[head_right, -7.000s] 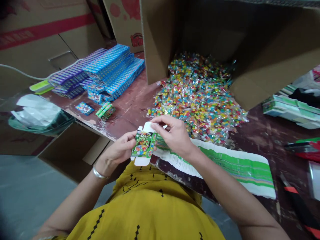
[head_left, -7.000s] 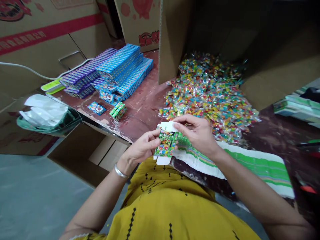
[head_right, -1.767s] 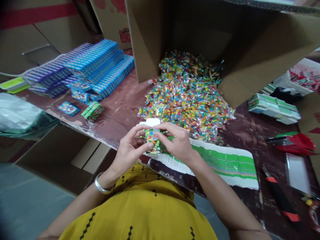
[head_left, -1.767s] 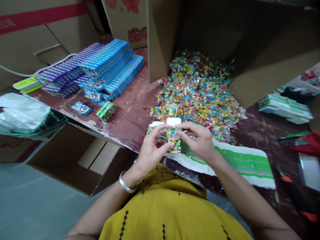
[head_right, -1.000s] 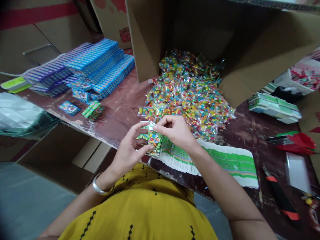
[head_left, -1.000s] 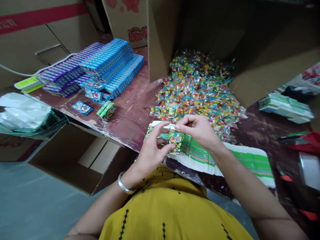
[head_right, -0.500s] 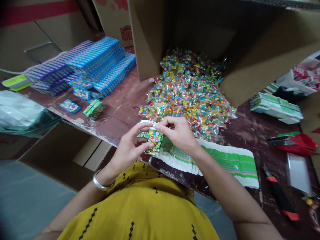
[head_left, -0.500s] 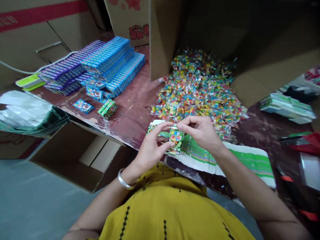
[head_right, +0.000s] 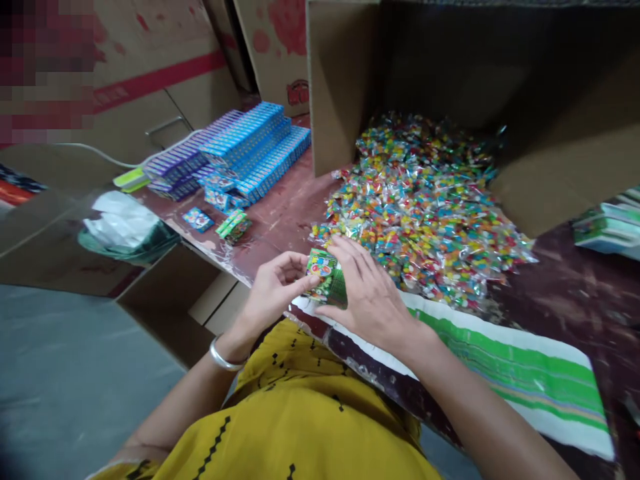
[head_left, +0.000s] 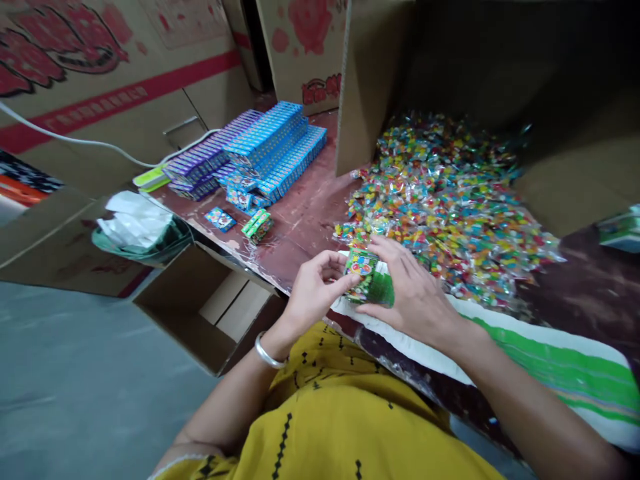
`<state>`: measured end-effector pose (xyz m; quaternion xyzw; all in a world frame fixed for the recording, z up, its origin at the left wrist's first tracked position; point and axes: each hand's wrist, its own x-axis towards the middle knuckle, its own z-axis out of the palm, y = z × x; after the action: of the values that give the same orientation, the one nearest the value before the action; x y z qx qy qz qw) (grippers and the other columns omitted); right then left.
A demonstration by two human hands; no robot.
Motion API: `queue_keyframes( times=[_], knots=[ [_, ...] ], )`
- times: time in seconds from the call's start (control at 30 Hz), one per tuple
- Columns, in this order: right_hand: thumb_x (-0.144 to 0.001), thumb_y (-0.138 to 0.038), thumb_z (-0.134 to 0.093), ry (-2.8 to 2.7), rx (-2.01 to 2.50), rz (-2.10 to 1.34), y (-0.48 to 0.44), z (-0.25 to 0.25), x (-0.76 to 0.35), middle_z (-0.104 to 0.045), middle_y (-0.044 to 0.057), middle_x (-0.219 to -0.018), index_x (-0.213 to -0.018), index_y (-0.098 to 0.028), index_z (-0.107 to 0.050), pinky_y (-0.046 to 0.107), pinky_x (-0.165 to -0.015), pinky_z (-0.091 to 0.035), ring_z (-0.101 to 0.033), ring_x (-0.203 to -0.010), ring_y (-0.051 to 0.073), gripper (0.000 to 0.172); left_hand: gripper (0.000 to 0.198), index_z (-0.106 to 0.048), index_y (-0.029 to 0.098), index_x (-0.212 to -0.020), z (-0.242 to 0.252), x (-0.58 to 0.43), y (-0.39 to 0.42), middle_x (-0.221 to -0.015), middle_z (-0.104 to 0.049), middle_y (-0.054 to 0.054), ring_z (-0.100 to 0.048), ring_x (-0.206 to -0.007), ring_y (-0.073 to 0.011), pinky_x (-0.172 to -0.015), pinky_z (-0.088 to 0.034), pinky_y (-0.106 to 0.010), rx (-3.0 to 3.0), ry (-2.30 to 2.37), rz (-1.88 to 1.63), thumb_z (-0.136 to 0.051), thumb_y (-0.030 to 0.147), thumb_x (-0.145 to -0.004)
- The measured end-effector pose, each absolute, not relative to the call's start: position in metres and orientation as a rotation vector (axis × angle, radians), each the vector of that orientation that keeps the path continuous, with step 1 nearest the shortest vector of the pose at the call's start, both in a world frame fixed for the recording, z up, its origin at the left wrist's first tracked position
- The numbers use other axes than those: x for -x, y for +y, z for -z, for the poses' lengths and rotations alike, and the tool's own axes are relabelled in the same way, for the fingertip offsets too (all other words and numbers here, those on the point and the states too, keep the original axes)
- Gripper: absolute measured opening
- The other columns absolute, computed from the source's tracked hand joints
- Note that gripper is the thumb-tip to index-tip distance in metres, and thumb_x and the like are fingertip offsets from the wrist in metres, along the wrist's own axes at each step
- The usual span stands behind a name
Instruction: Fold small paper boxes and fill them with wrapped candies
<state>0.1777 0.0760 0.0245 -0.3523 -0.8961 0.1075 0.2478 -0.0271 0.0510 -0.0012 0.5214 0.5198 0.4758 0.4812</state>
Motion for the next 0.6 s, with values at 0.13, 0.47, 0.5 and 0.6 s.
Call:
queue_keyframes(
  times=[0.13, 0.47, 0.5, 0.6],
  knots=[
    [-0.088, -0.038, -0.07, -2.418, 1.084, -0.307, 0.077, -0.026, -0.186, -0.041, 0.015, -0.157, -0.161, -0.027, -0.011, 0.055, -0.115, -0.043, -0.042, -0.143, 0.035, 0.094, 0.024, -0.067, 0.019, -0.086, 0.0, 0.092, 0.071, -0.097, -0.062, -0.007, -0.064, -0.088, -0.0223, -0.085, -0.055, -0.042, -1.707, 2.039, -1.137, -0.073, 0.041, -0.081],
    [-0.095, -0.034, -0.058, -2.343, 1.311, -0.305, 0.069, -0.008, -0.22, -0.053, 0.014, -0.145, -0.154, -0.025, -0.033, 0.05, -0.1, -0.055, -0.06, -0.126, 0.033, 0.064, 0.024, -0.06, 0.016, -0.1, 0.04, 0.18, 0.136, -0.109, -0.064, -0.014, -0.061, -0.109, -0.0331, -0.098, -0.048, -0.05, -1.697, 2.575, -0.676, -0.067, 0.032, -0.084],
    [-0.096, -0.033, -0.057, -2.336, 1.313, -0.309, 0.069, -0.008, -0.22, -0.054, 0.014, -0.144, -0.152, -0.024, -0.036, 0.049, -0.1, -0.054, -0.06, -0.126, 0.032, 0.061, 0.03, -0.059, 0.015, -0.106, 0.041, 0.178, 0.136, -0.109, -0.063, -0.014, -0.06, -0.109, -0.0334, -0.099, -0.048, -0.05, -1.692, 2.581, -0.723, -0.068, 0.032, -0.083],
    [-0.098, -0.029, -0.054, -2.335, 1.293, -0.34, 0.078, -0.009, -0.217, -0.059, 0.012, -0.137, -0.141, -0.022, -0.051, 0.046, -0.103, -0.051, -0.059, -0.125, 0.029, 0.044, 0.05, -0.053, 0.014, -0.121, 0.038, 0.165, 0.123, -0.127, -0.056, -0.019, -0.051, -0.126, -0.0351, -0.109, -0.041, -0.051, -1.843, 2.482, -0.98, -0.074, 0.034, -0.081]
  ],
)
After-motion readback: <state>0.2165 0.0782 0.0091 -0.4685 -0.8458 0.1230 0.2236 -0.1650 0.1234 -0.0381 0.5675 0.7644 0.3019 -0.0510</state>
